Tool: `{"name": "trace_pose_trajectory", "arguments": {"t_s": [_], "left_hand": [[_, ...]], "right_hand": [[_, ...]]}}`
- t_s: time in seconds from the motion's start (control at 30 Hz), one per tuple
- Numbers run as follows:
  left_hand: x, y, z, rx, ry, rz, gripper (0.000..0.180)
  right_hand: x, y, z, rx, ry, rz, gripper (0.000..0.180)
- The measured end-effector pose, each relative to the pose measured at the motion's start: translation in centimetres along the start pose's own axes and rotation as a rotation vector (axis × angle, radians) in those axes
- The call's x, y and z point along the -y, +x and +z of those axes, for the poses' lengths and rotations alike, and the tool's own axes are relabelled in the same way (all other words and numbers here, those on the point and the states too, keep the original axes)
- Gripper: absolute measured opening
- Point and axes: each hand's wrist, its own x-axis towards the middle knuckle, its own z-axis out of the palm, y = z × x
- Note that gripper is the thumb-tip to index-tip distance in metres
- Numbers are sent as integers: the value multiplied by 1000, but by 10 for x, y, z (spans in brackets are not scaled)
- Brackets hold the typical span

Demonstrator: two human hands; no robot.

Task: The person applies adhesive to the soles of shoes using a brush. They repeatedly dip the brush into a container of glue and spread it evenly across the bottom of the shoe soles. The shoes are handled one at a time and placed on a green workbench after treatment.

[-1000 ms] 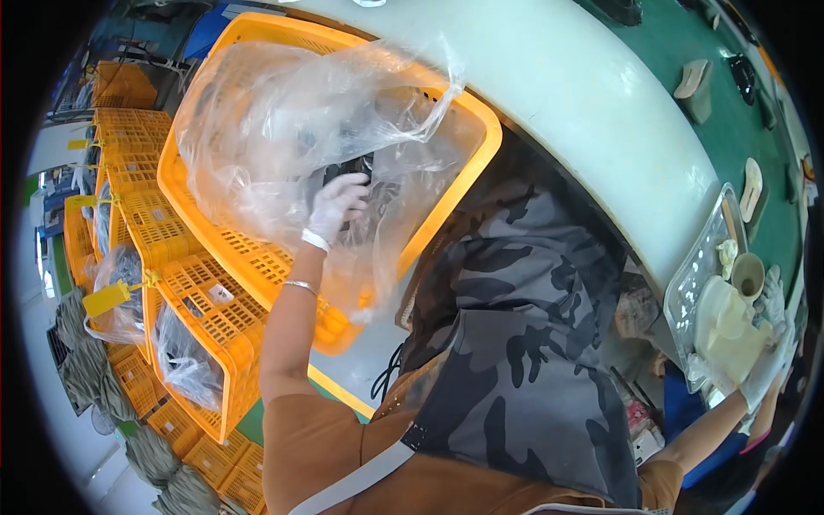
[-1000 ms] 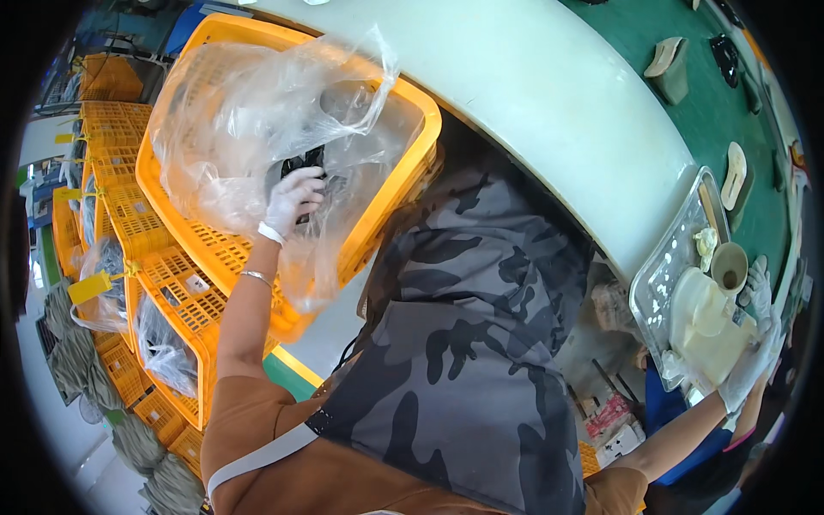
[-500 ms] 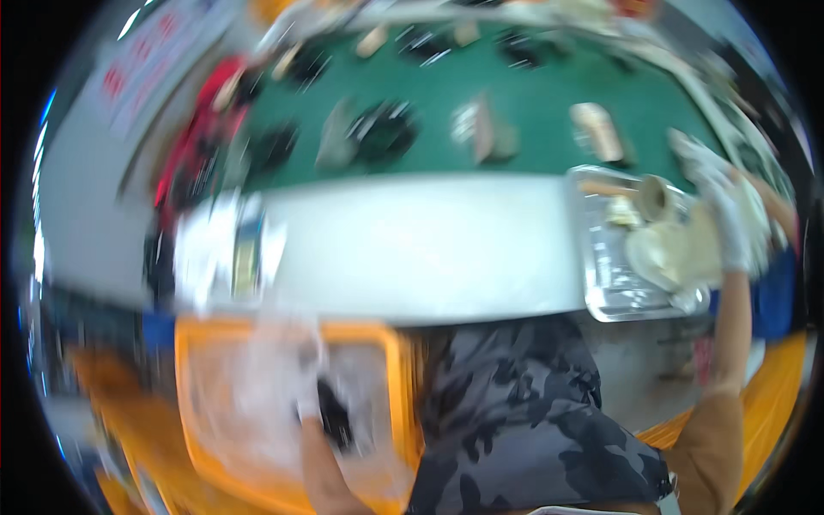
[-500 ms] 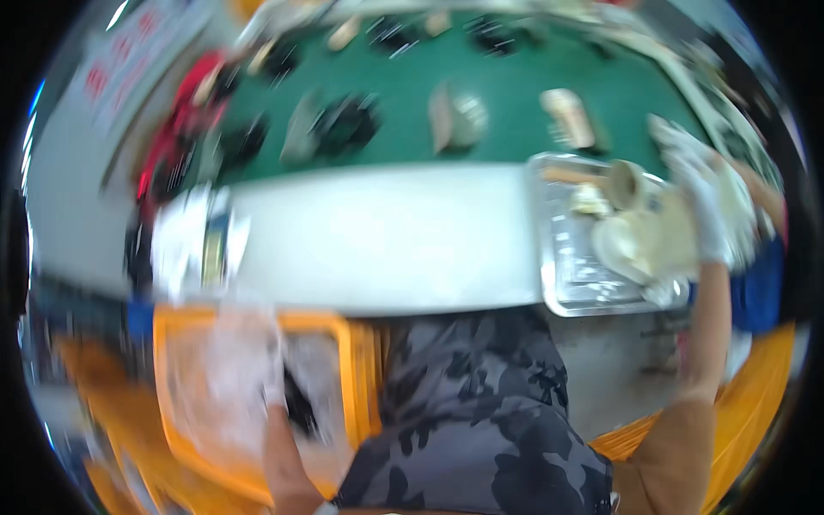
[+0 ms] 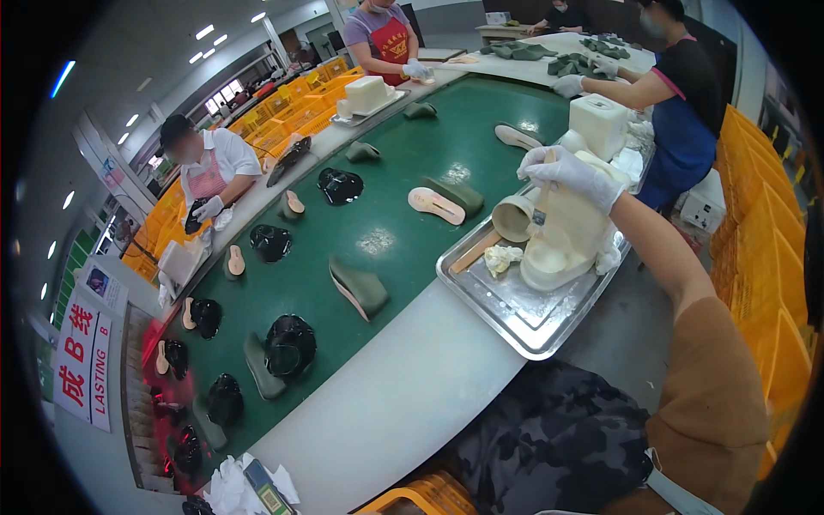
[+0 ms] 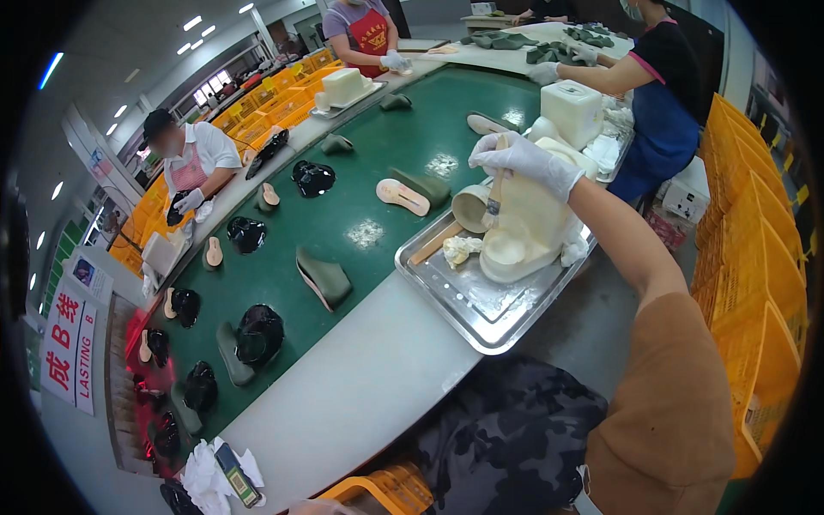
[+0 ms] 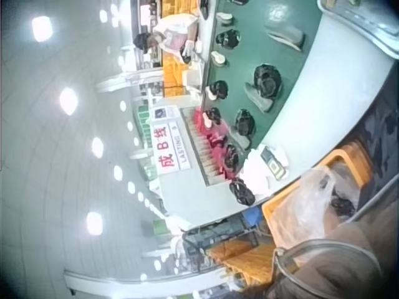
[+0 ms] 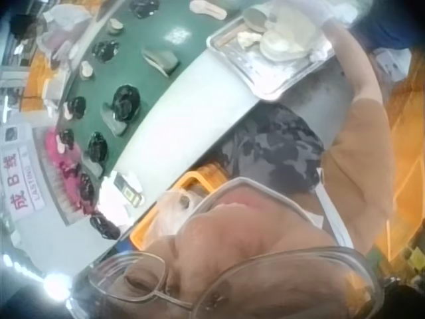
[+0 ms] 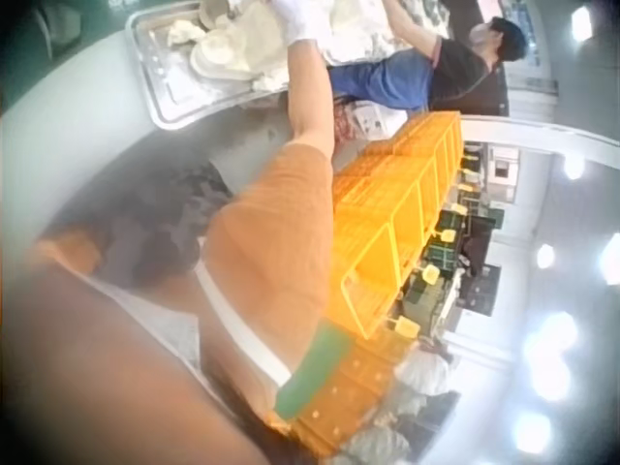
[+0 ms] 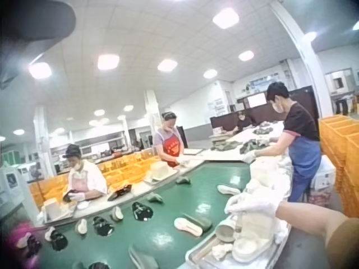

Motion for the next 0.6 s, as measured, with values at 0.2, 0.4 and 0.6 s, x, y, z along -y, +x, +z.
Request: {"name": "trace_pose_trajectory", "arguments": {"t_s": [0.2,0.4,0.6], "left_hand": [[-5,5,-3,27,20,6,29],[-10,8,-2,42,21,6,29],[-13,9,-4,55,26,1,30]], "right_hand": [[-2,2,2,-6,10,-5,20],[-5,6,-1,6,-15,20,19],[-4,2,0,0,-37,6,21]]}}
